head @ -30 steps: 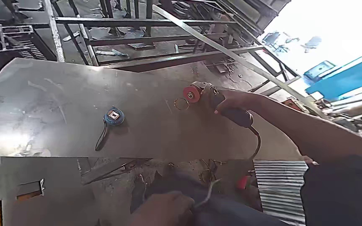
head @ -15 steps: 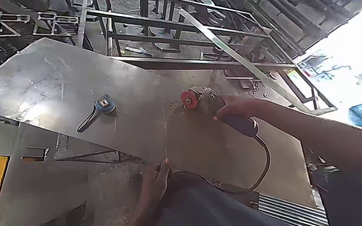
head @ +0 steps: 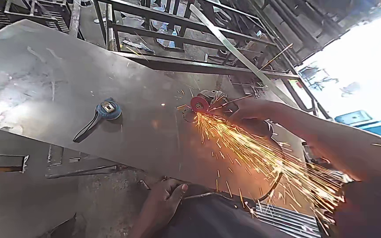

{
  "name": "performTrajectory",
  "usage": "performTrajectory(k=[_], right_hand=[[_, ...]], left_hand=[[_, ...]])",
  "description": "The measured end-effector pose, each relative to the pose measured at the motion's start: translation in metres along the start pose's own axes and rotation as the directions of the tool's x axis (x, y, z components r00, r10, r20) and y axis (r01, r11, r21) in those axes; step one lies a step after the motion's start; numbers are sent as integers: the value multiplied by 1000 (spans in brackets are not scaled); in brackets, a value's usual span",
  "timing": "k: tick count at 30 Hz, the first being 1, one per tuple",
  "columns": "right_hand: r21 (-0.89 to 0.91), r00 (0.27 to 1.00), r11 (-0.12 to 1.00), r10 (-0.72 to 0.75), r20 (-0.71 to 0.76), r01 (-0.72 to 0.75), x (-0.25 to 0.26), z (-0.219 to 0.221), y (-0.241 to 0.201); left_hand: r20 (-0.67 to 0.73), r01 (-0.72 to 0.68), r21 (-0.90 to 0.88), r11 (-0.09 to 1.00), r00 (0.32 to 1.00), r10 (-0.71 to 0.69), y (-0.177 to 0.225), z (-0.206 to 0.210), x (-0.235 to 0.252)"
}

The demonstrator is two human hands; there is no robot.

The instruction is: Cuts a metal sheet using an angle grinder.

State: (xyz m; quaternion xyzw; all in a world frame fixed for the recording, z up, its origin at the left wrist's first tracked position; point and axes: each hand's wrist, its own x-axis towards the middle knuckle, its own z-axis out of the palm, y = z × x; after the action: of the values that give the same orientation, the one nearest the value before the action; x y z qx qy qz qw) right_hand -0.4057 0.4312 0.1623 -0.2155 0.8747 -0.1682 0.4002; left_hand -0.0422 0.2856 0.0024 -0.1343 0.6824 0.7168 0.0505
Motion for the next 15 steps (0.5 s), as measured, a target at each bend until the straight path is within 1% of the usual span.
performTrajectory(k=[2, 4, 6, 7, 10, 12, 15], right_hand=[[-22, 1000, 1000, 13, 28, -13, -2, -4, -14], [-51, 999, 998, -37, 25, 39, 4, -9, -15], [-184, 998, 981, -48, 51, 56, 15, -19, -13], [-216, 995, 972, -79, 61, 90, 22, -23, -9], [-353, 985, 920, -154, 77, 172, 36, -35, -9], [-497, 967, 830, -229, 115, 255, 45, -43, -6], [-530, 963, 804, -240, 125, 269, 53, -47, -14]], left_hand=[[81, -23, 51, 998, 997, 19, 3, -1, -8], [145, -112, 65, 992, 984, 102, 10, 1, -18], [183, -206, 61, 977, 964, 192, 23, 4, -26], [189, -250, 66, 966, 954, 234, 31, 7, -30], [162, -312, 112, 944, 943, 292, 58, 20, -40], [113, -338, 151, 929, 939, 324, 67, 33, -42], [67, -382, 190, 905, 924, 376, 68, 50, -41]])
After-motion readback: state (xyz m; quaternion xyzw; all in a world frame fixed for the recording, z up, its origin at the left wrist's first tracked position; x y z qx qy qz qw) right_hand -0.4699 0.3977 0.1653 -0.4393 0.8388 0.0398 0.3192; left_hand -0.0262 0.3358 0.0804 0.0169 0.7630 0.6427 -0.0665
